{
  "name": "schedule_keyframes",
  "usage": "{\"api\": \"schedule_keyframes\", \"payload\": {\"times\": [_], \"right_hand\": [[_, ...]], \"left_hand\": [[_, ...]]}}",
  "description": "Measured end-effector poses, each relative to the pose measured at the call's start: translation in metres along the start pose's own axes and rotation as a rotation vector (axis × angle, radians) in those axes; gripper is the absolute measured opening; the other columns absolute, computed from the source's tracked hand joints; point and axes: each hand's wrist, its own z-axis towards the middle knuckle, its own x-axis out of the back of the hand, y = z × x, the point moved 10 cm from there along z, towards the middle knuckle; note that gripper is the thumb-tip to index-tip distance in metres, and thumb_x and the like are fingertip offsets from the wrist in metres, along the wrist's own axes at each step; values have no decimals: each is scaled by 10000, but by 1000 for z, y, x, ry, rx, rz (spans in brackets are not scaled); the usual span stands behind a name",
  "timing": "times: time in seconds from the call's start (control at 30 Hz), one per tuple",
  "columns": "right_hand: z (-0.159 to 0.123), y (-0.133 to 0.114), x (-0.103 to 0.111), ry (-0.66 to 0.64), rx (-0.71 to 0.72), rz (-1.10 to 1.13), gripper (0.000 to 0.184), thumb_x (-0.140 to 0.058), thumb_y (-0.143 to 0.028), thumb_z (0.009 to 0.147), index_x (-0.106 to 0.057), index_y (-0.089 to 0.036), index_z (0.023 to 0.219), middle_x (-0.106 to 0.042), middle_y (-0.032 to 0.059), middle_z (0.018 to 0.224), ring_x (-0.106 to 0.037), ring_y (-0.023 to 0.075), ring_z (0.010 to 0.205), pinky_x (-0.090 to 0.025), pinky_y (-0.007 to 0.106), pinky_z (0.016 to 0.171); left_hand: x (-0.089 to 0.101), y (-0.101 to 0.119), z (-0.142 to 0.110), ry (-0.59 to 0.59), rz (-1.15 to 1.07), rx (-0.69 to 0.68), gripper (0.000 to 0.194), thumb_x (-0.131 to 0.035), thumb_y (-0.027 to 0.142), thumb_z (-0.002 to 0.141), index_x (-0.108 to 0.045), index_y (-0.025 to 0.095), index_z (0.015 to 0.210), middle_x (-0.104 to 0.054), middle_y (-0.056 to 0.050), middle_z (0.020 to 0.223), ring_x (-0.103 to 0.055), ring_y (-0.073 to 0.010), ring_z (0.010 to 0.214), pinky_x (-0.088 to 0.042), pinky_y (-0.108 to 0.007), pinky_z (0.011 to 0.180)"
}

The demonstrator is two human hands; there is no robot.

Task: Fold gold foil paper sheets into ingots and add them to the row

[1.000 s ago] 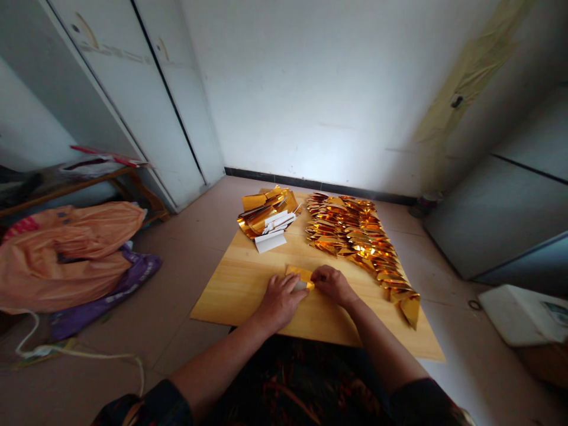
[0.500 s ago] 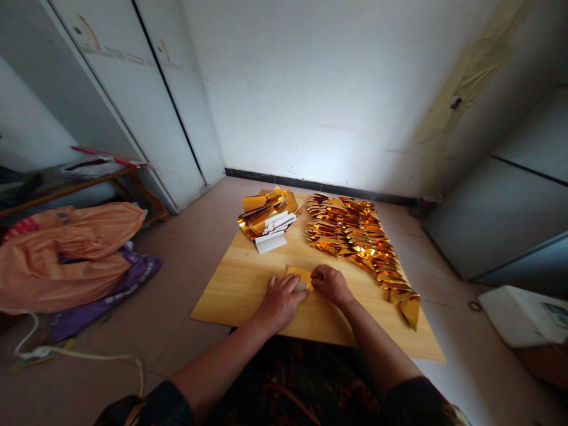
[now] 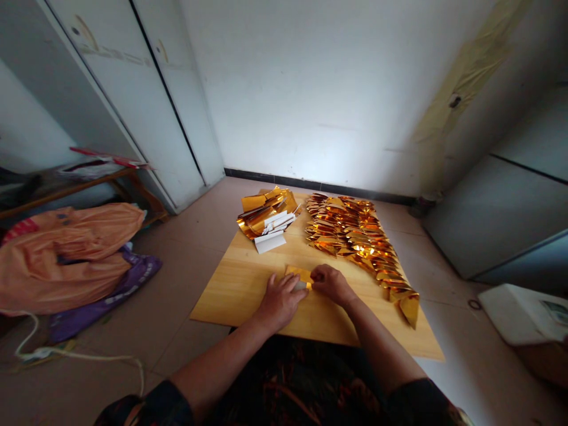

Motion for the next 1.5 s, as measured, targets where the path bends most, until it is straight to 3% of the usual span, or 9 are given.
{"api": "schedule_keyframes", "payload": {"times": [0.17, 0.47, 0.6, 0.73, 0.9, 1.03, 1.3, 1.5], "right_hand": [[-3, -5, 8, 51, 118, -11, 241, -512, -16, 725, -672, -187, 780, -615, 30, 826, -579, 135, 788, -453, 234, 747], [-33, -49, -4, 51, 270, -359, 143, -557, -156, 849, -679, -229, 835, -613, 60, 1026, -503, 201, 949, -390, 310, 769], [-40, -62, -14, 20, 327, -340, 133, -558, -149, 851, -667, -225, 860, -624, 49, 1047, -501, 199, 975, -379, 324, 808], [-45, -68, -16, 27, 377, -286, 164, -543, -156, 870, -673, -237, 929, -646, 49, 1059, -517, 195, 986, -377, 339, 848], [-43, -62, -14, 35, 423, -230, 139, -557, -222, 884, -678, -251, 945, -668, 47, 1029, -546, 195, 948, -385, 346, 839], [-34, -51, -14, 43, 483, -147, 133, -589, -276, 866, -679, -252, 960, -657, 45, 1009, -560, 182, 914, -411, 319, 804], [-28, -44, -16, 101, 538, -178, 118, -600, -304, 859, -709, -265, 881, -644, 45, 970, -563, 174, 887, -405, 303, 762], [-28, -48, -16, 80, 538, -238, 116, -599, -295, 861, -705, -262, 890, -650, 41, 945, -562, 176, 878, -403, 303, 758]], "left_hand": [[2, -5, 3, 10, -58, 16, 250, -546, 185, 846, -660, 340, 1006, -571, -49, 1270, -492, -249, 1187, -252, -558, 1001], [4, -33, 21, 14, -217, 85, 45, -609, 254, 789, -653, 244, 789, -643, -14, 1172, -494, -250, 1178, -202, -565, 1026], [5, -42, 23, 46, -222, 113, 47, -623, 211, 764, -623, 216, 718, -651, -25, 1168, -493, -253, 1171, -225, -549, 1019], [11, -43, 20, 102, -207, 49, 80, -614, 159, 762, -646, 230, 745, -670, -9, 1091, -518, -221, 1108, -304, -459, 976], [17, -35, 13, 103, -161, -26, 119, -577, 159, 811, -670, 228, 786, -668, -8, 857, -544, -186, 897, -365, -357, 811], [18, -27, 7, 73, -121, -71, 164, -543, 141, 833, -678, 231, 855, -665, -15, 870, -541, -179, 868, -346, -346, 766], [25, -16, 2, 61, -34, -42, 130, -559, 227, 848, -650, 250, 938, -660, -14, 910, -537, -191, 898, -303, -406, 858], [22, -12, 2, 90, 34, 16, 62, -604, 290, 831, -634, 238, 843, -636, -7, 837, -525, -193, 864, -252, -476, 940]]}}
